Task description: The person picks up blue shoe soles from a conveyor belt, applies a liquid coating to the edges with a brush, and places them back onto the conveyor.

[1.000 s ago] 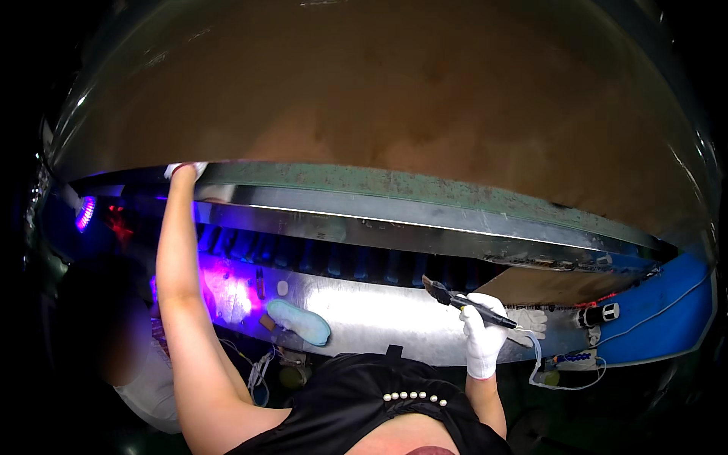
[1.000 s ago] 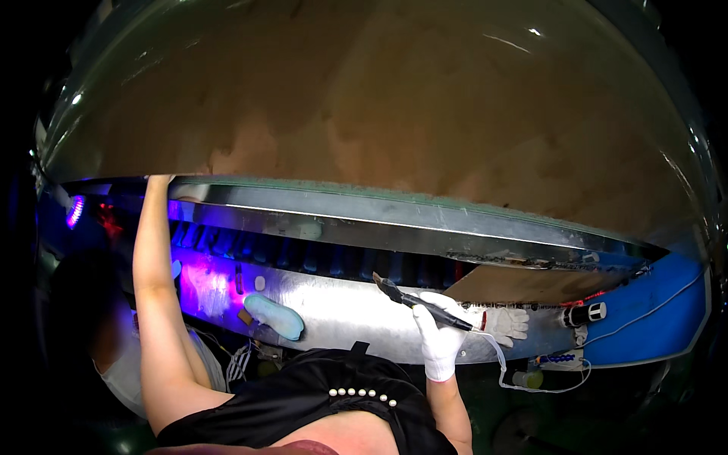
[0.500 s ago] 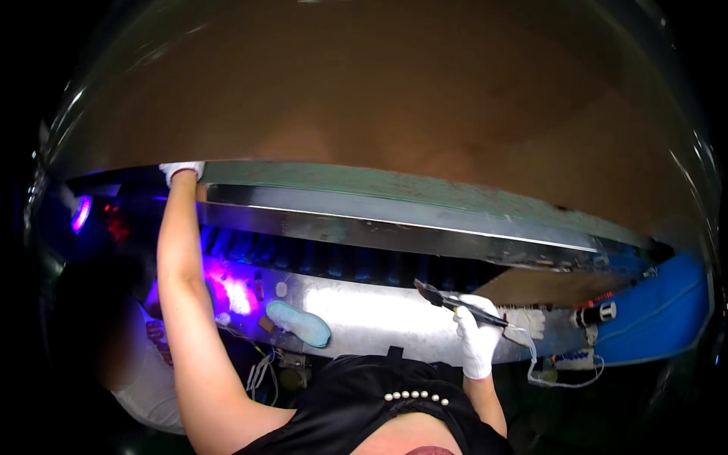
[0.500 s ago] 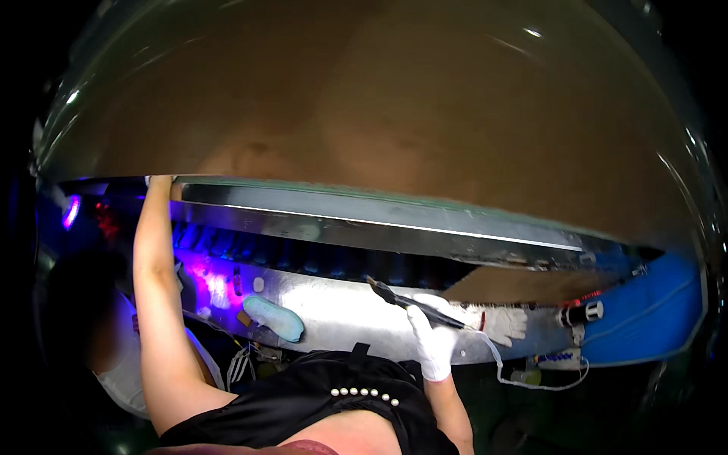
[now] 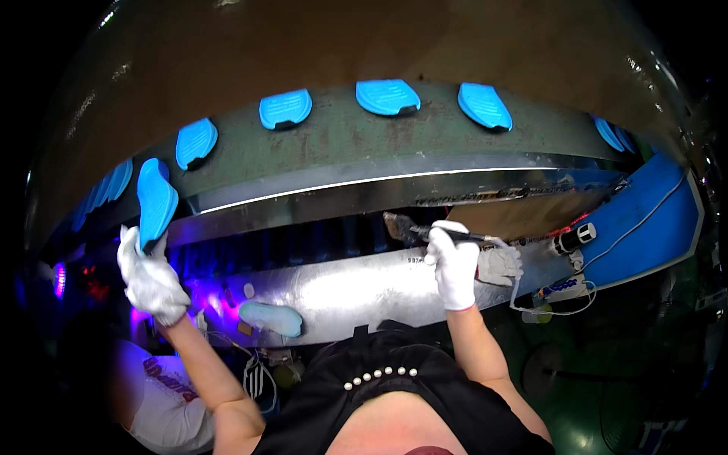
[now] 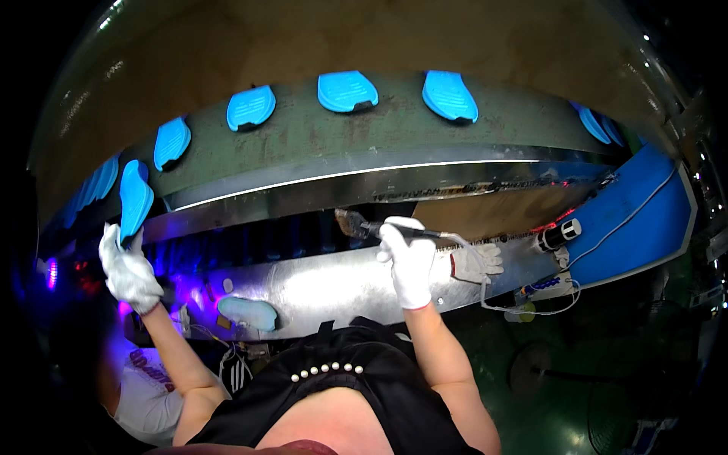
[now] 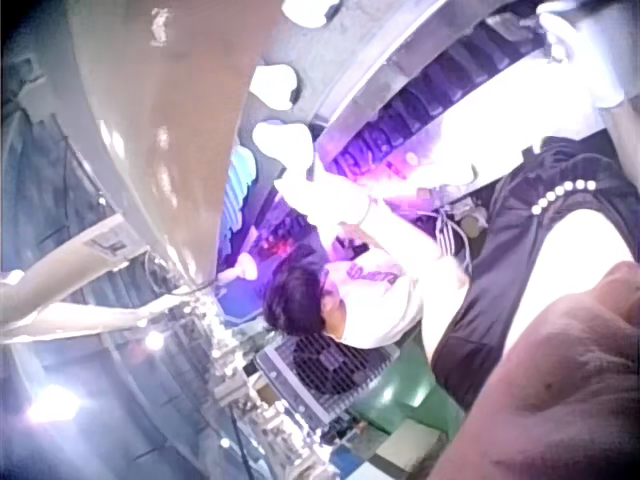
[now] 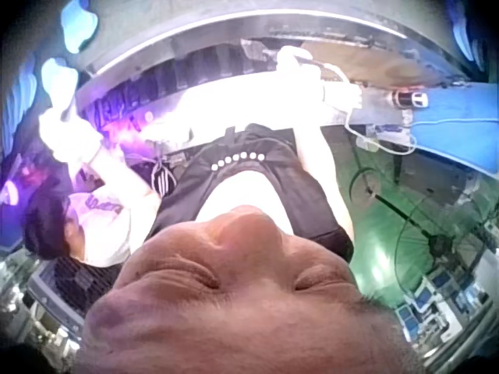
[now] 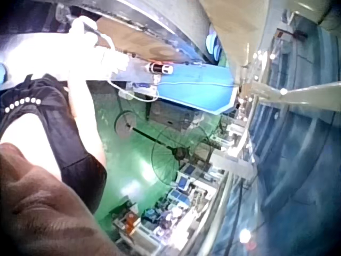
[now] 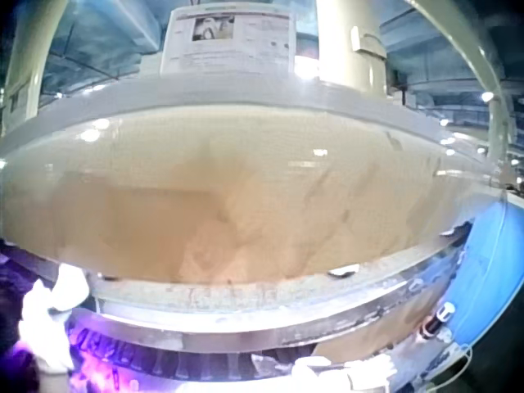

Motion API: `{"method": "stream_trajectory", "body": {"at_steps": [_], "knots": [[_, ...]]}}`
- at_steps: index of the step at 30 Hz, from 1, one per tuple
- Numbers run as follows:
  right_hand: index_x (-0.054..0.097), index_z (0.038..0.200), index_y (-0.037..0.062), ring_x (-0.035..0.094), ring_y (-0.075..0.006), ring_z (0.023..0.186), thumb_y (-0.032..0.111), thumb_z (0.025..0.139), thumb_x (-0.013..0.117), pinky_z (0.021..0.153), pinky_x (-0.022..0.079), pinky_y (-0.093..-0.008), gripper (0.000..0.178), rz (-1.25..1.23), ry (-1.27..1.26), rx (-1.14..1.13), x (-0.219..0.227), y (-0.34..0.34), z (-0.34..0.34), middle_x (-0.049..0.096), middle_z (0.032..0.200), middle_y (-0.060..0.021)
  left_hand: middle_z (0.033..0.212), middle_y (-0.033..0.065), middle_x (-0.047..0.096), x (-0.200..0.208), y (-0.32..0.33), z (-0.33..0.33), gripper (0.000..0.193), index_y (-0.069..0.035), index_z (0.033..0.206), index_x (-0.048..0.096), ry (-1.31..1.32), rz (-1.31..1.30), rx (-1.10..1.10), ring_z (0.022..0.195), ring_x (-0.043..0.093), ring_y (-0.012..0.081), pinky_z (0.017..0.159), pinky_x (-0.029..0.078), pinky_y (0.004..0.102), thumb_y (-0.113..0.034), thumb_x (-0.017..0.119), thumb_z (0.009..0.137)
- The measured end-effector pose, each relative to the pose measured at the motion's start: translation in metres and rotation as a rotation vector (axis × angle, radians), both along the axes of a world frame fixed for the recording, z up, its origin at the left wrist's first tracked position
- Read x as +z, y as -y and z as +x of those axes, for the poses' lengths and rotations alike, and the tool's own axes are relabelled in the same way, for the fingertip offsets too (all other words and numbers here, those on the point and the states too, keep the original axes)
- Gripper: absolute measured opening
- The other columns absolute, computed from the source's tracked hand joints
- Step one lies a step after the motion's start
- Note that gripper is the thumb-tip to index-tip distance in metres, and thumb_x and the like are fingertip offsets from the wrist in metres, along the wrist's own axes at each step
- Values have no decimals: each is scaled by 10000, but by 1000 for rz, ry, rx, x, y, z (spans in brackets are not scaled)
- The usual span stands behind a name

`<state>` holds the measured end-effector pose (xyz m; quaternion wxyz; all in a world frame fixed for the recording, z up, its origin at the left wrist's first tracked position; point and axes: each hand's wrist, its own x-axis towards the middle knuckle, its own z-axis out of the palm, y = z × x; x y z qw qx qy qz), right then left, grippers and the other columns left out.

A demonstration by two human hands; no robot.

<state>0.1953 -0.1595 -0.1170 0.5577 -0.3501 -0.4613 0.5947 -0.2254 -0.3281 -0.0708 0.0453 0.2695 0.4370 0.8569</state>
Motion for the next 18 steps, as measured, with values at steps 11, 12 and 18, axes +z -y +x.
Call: {"method": "stream_trajectory", "body": {"at_steps": [11, 12, 18], "knots": [[621, 1037, 11, 501, -71, 590, 85, 898, 654, 469, 398, -218, 160, -287, -271, 182, 9, -18, 9, 579, 771, -10, 1166, 232, 437, -24, 4, 76, 822, 60, 1340, 371, 839, 515, -998, 964, 465, 336, 906, 443, 506, -572, 558, 848], [621, 1032, 12, 488, -70, 576, 83, 896, 655, 461, 388, -219, 158, -299, -241, 184, 7, -17, 7, 574, 762, -9, 1190, 231, 438, -25, 6, 87, 800, 60, 1292, 399, 861, 548, -1029, 1014, 490, 356, 869, 460, 499, -572, 587, 839], [625, 1020, 16, 481, -52, 532, 112, 884, 676, 442, 408, -202, 175, -171, -90, 354, 37, -19, -33, 561, 720, 6, 1055, 277, 590, -20, -23, 199, 932, 58, 1286, 434, 731, 286, -768, 838, 630, 371, 770, 550, 494, -739, 513, 808]]}}
